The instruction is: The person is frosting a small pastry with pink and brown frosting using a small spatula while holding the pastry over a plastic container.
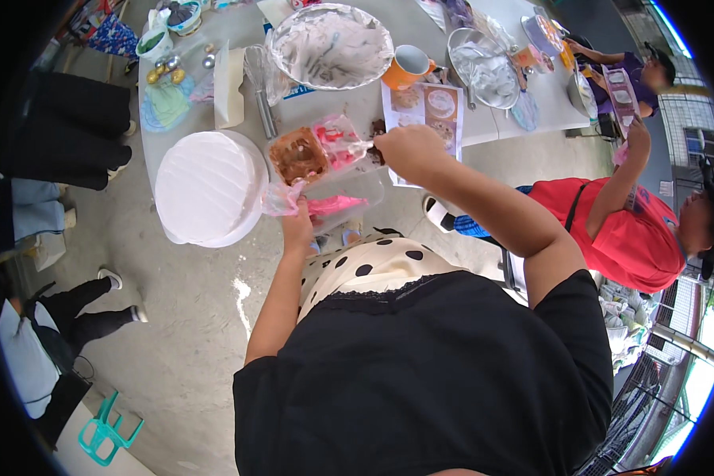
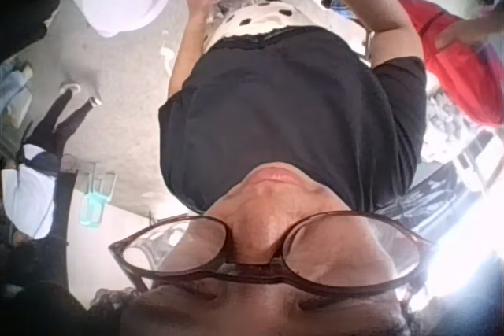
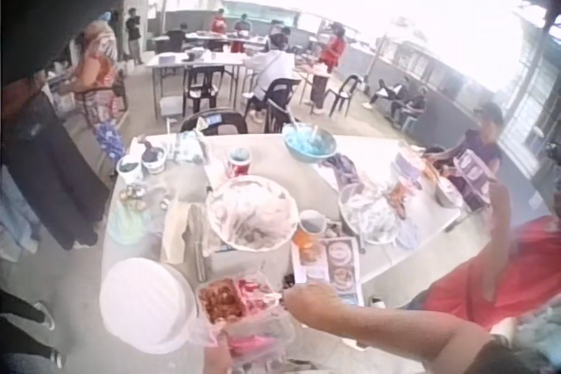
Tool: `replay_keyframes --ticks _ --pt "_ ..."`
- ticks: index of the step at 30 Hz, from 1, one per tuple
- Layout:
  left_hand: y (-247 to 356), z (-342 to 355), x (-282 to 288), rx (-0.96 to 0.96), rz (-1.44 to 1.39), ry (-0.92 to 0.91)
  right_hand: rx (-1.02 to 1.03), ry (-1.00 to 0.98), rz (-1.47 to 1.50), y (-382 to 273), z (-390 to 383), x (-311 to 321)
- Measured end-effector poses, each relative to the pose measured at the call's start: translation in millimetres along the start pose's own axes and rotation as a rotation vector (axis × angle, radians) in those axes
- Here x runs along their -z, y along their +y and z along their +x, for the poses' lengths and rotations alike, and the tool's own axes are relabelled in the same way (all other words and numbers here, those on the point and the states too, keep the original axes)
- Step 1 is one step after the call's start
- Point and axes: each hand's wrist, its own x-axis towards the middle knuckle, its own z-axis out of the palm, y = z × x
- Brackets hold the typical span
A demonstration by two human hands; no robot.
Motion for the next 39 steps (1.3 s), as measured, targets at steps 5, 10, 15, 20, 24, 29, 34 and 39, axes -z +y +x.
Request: replay_keyframes --ticks 5,10,15,20,24,29,34,39 --pt "-5 5 10 -0.005 0.05 -0.007 0.102 0.085 -0.017 2 -12 33" --pt "-10 5 9 -0.012 0.005 0.006 0.267 -0.04 -0.165 -6 -3 48" --pt "-12 5 10 0.037 0.029 -0.003 0.215 -0.008 -0.112 -11 18 29" --pt "-14 6 10 -0.014 -0.008 0.017 0.092 0.033 -0.015 -1 16 29" --pt "-6 3 4 -0.042 0.009 0.013 0.087 0.055 -0.034 -5 15 24" --pt "-9 7 5 0.012 0.015 0.048 0.083 -0.015 -0.051 -10 10 14" --pt "-10 6 8 0.012 0.046 0.031 0.071 -0.006 -0.006 -7 6 36" --pt "-5 6 0 -0.028 0.028 0.025 0.044 0.065 0.011 -5 10 -6"
